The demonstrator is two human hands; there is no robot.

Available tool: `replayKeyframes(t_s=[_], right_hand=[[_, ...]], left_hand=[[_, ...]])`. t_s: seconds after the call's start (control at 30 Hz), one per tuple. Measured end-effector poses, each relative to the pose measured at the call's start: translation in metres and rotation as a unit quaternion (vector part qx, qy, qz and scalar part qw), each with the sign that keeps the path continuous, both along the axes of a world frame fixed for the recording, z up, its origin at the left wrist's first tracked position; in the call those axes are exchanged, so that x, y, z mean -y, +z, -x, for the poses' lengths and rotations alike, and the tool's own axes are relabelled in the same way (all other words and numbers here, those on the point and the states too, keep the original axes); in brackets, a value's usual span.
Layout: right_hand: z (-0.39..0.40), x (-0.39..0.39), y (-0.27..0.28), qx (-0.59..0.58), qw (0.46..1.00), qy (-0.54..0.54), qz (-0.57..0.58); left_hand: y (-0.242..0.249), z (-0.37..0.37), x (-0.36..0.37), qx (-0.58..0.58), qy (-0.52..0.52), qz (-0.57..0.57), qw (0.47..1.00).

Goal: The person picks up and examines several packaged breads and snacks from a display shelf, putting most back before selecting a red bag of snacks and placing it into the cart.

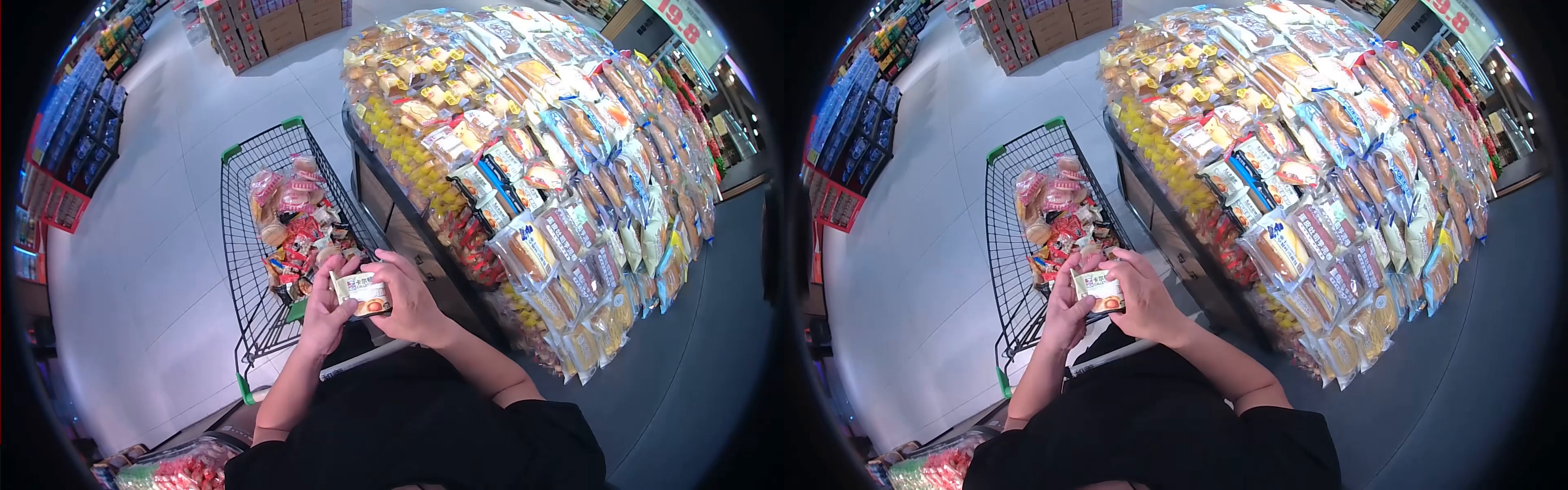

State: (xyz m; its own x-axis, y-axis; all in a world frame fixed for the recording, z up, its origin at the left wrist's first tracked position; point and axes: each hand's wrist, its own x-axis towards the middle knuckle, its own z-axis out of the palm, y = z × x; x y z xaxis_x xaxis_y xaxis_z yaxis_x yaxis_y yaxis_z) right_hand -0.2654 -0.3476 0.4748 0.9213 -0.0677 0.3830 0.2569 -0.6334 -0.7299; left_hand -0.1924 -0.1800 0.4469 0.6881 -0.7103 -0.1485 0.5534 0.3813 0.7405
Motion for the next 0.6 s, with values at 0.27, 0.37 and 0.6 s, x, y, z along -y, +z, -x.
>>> replayKeyframes(t_s=[0.27,0.37,0.6], right_hand=[[-0.006,0.018,0.002,0.052,0.991,-0.112,0.050],[-0.011,0.058,0.016,0.077,0.964,-0.229,0.109],[-0.023,0.159,0.085,-0.186,0.871,-0.432,0.141]], left_hand=[[-0.007,-0.005,-0.008,0.023,0.029,-0.031,0.999],[-0.030,-0.004,-0.020,0.096,0.035,-0.113,0.988],[-0.095,0.011,-0.074,0.132,-0.067,-0.286,0.947]])
